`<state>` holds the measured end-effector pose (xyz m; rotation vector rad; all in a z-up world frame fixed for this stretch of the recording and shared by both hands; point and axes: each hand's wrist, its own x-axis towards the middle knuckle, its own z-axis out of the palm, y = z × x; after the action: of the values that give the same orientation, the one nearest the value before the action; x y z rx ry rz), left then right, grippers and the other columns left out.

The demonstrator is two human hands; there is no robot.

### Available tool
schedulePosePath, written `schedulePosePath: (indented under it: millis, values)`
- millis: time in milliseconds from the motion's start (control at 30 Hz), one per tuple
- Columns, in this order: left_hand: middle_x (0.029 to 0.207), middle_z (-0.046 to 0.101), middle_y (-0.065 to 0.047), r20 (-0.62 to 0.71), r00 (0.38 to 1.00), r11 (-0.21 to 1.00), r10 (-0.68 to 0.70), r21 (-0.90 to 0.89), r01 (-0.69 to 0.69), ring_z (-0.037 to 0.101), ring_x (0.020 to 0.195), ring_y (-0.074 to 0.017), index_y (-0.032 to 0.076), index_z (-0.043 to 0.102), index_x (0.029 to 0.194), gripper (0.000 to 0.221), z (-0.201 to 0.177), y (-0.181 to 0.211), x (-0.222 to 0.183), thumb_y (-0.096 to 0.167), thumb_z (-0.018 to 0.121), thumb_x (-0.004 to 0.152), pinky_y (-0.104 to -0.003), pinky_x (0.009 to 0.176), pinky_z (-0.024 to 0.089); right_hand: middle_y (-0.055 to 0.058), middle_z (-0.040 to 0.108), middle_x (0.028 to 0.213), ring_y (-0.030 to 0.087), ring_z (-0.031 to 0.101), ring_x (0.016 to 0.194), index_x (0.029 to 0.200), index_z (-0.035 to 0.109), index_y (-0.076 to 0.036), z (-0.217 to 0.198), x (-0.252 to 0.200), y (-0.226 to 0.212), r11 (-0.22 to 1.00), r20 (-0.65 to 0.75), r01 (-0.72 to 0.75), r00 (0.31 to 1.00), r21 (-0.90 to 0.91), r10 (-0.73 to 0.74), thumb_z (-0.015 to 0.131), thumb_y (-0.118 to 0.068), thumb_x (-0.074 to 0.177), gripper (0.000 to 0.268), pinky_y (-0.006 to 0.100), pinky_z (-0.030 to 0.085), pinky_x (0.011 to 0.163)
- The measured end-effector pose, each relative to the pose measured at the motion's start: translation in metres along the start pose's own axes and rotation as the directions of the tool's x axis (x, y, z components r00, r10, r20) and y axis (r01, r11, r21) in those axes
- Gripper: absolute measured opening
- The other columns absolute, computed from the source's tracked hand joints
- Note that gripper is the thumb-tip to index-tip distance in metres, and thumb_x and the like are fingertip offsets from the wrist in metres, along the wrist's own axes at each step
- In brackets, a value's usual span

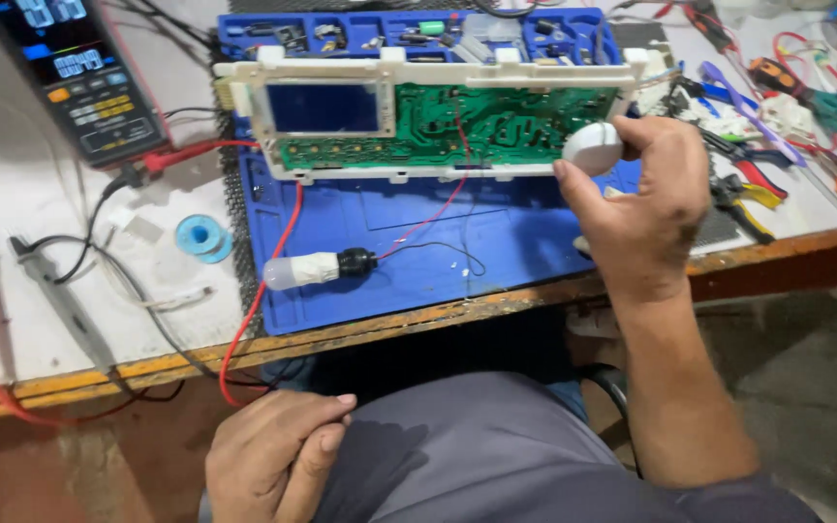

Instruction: The person solders a circuit board and then detaches a white plastic component to pry it apart with a small tool. They reattach the component to the board and press buttons while observing the digital display.

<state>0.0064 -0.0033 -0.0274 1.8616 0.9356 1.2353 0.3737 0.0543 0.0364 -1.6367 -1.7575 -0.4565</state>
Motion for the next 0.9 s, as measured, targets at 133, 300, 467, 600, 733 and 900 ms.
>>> schedulePosePath:
  millis: [133, 300, 467, 600, 733, 900]
  values:
    - [0.083, 0.075, -0.007, 0.022, 0.997, 0.997, 0.075, 0.011, -0.076, 0.074, 0.072, -0.0214, 0.004, 0.075, 0.099, 0.013, -0.003, 0.011, 0.017, 0.015, 0.072, 0.091, -0.031, 0.066, 0.057, 0.019, 0.061, 0.119, 0.034, 0.061, 0.111, 0.120, 0.061, 0.003, 0.002, 0.001, -0.003, 0.998, -0.013, 0.065, 0.998, 0.006, -0.064, 0.091, -0.004, 0.086, 0.046, 0.041, 0.052, 0.100]
    - [0.083, 0.074, -0.007, 0.018, 0.994, 0.994, 0.105, 0.006, -0.106, 0.072, 0.070, -0.0224, 0.005, 0.074, 0.100, 0.014, -0.003, 0.015, 0.026, 0.015, 0.073, 0.091, -0.033, 0.063, 0.054, 0.018, 0.060, 0.122, 0.034, 0.060, 0.115, 0.122, 0.060, 0.002, -0.006, 0.002, -0.009, 0.998, 0.014, 0.057, 0.998, 0.006, -0.057, 0.093, -0.004, 0.089, 0.047, 0.040, 0.052, 0.102]
    - [0.086, 0.074, -0.006, -0.008, 0.990, 0.985, 0.137, 0.107, -0.136, 0.072, 0.073, -0.0241, 0.006, 0.073, 0.102, 0.014, -0.017, 0.017, 0.040, 0.017, 0.074, 0.093, -0.035, 0.067, 0.055, 0.017, 0.058, 0.126, 0.032, 0.059, 0.114, 0.125, 0.058, 0.002, -0.012, -0.007, -0.010, 0.999, 0.072, 0.034, 0.997, 0.009, -0.035, 0.096, -0.007, 0.091, 0.052, 0.039, 0.052, 0.103]
    - [0.102, 0.074, -0.010, -0.137, 0.976, 0.948, 0.168, 0.295, -0.122, 0.073, 0.091, -0.0275, 0.006, 0.070, 0.113, 0.013, -0.033, 0.026, 0.083, 0.014, 0.068, 0.103, -0.037, 0.081, 0.057, 0.015, 0.054, 0.129, 0.027, 0.058, 0.115, 0.128, 0.056, 0.002, -0.012, -0.012, 0.003, 1.000, 0.104, -0.015, 0.995, 0.020, 0.013, 0.093, -0.005, 0.091, 0.053, 0.034, 0.054, 0.106]
    - [0.108, 0.072, -0.016, -0.110, 0.994, 0.886, 0.027, 0.463, 0.027, 0.069, 0.098, -0.0366, 0.002, 0.064, 0.131, 0.029, -0.043, 0.012, 0.153, 0.018, 0.059, 0.108, -0.046, 0.080, 0.053, 0.013, 0.054, 0.128, 0.025, 0.059, 0.113, 0.128, 0.057, 0.001, -0.010, -0.022, 0.017, 1.000, 0.114, -0.014, 0.993, 0.007, 0.014, 0.088, -0.005, 0.090, 0.050, 0.033, 0.054, 0.104]
    - [0.101, 0.071, -0.020, -0.064, 0.987, 0.829, 0.147, 0.553, -0.088, 0.067, 0.093, -0.0427, -0.001, 0.062, 0.129, 0.028, -0.040, -0.050, 0.194, 0.019, 0.058, 0.110, -0.052, 0.080, 0.052, 0.012, 0.058, 0.122, 0.024, 0.061, 0.109, 0.125, 0.060, 0.001, -0.011, -0.015, 0.007, 0.999, 0.118, -0.032, 0.993, 0.001, 0.032, 0.088, -0.006, 0.091, 0.045, 0.032, 0.055, 0.102]
